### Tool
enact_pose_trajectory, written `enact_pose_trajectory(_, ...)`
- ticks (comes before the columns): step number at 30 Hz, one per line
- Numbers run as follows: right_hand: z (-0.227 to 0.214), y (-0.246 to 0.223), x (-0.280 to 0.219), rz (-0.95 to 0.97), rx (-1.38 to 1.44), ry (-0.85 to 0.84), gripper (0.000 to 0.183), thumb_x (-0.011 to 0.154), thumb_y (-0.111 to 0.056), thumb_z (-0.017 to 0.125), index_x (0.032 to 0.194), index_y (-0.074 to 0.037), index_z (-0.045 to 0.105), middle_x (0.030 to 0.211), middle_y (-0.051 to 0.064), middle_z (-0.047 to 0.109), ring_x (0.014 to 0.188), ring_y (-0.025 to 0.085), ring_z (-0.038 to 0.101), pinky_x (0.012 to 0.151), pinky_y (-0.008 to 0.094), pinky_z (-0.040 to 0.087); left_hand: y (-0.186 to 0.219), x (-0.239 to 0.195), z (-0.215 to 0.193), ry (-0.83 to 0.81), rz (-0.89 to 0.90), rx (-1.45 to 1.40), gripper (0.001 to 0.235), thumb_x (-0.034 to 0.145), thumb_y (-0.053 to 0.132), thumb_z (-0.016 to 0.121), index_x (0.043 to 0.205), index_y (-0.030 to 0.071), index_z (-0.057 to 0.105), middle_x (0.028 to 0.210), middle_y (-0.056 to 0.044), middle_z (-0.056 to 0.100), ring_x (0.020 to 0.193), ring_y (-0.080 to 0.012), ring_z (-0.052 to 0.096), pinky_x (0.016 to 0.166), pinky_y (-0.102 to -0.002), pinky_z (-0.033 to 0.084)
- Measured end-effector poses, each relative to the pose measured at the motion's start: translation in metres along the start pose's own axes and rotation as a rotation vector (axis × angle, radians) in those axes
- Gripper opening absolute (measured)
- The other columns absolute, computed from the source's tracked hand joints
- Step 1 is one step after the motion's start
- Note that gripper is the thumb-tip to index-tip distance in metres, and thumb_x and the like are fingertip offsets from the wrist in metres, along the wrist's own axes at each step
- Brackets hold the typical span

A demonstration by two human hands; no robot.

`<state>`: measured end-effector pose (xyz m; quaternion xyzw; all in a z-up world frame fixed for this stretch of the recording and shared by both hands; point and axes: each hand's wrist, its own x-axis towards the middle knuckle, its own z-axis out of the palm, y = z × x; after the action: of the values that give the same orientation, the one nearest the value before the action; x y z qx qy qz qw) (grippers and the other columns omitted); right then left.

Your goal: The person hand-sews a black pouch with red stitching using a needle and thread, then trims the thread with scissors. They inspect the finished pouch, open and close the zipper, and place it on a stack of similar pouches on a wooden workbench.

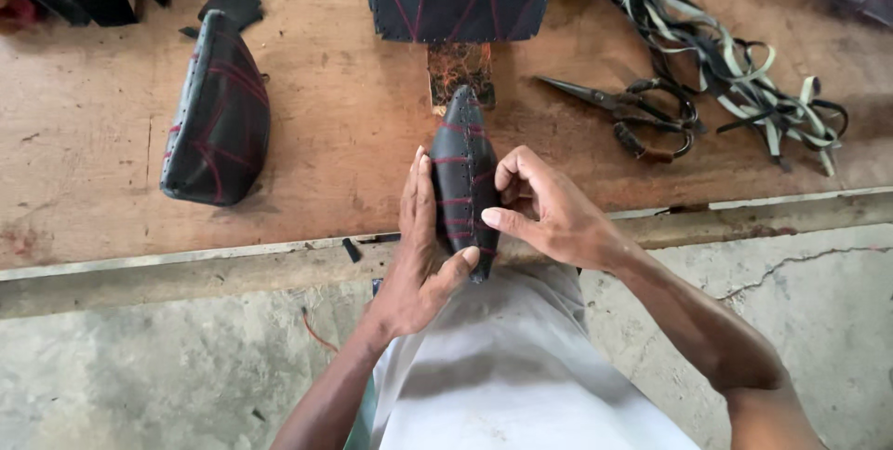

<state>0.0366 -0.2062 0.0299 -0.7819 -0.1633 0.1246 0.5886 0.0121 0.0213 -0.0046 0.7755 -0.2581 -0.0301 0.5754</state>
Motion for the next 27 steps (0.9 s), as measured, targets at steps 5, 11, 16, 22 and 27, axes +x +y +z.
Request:
enact_pose_trajectory(5, 0.000, 0.002, 0.005, 0.088, -0.024, 0.002, 0.034, 0.091, -0.022, 0.076, 0.105, -0.007, 0.048, 0.096, 0.001, 0.050, 0.090, 0.010, 0.050, 0.079, 0.029, 0.048, -0.003, 0.002, 0.003, -0.009, -0.045, -0.055, 0.106, 0.090, 0.028, 0.059, 0.164, 0.000, -0.012, 0.175, -0.026, -0.009, 0.165, -0.0398, -0.006, 0.132, -0.051, 0.008)
enact_pose_trajectory(11, 0.003, 0.000, 0.002, -0.007, -0.047, -0.018, 0.037, 0.091, -0.023, 0.077, 0.105, -0.009, 0.046, 0.096, 0.001, 0.047, 0.091, 0.010, 0.049, 0.080, 0.028, 0.048, -0.006, 0.005, 0.007, 0.019, -0.074, -0.039, 0.094, 0.098, 0.029, 0.050, 0.165, 0.001, -0.009, 0.177, -0.025, -0.007, 0.165, -0.0397, -0.006, 0.132, -0.051, 0.004)
enact_pose_trajectory(16, 0.006, 0.004, 0.005, 0.086, -0.087, 0.004, 0.032, 0.090, -0.026, 0.074, 0.099, -0.011, 0.047, 0.092, 0.000, 0.048, 0.083, 0.009, 0.048, 0.070, 0.028, 0.044, -0.007, 0.007, 0.014, 0.085, -0.143, -0.025, 0.082, 0.104, 0.029, 0.047, 0.166, 0.001, 0.002, 0.176, -0.024, 0.005, 0.165, -0.0383, 0.005, 0.132, -0.050, 0.008)
enact_pose_trajectory(22, 0.003, 0.004, 0.009, 0.035, -0.097, 0.012, 0.033, 0.091, -0.024, 0.074, 0.094, -0.011, 0.044, 0.090, 0.000, 0.048, 0.080, 0.009, 0.050, 0.067, 0.029, 0.046, -0.008, 0.030, -0.001, 0.118, -0.200, -0.015, 0.093, 0.089, 0.028, 0.068, 0.162, 0.003, 0.017, 0.165, -0.024, 0.025, 0.153, -0.0343, 0.028, 0.126, -0.045, 0.022)
enact_pose_trajectory(27, 0.005, -0.009, 0.007, 0.055, -0.130, 0.032, 0.038, 0.092, -0.029, 0.077, 0.105, -0.008, 0.048, 0.096, 0.005, 0.050, 0.085, 0.013, 0.055, 0.074, 0.032, 0.053, -0.012, 0.056, -0.025, 0.051, -0.154, -0.196, 0.090, 0.085, 0.024, 0.077, 0.160, 0.004, 0.030, 0.155, -0.019, 0.047, 0.140, -0.0299, 0.053, 0.116, -0.041, 0.043)
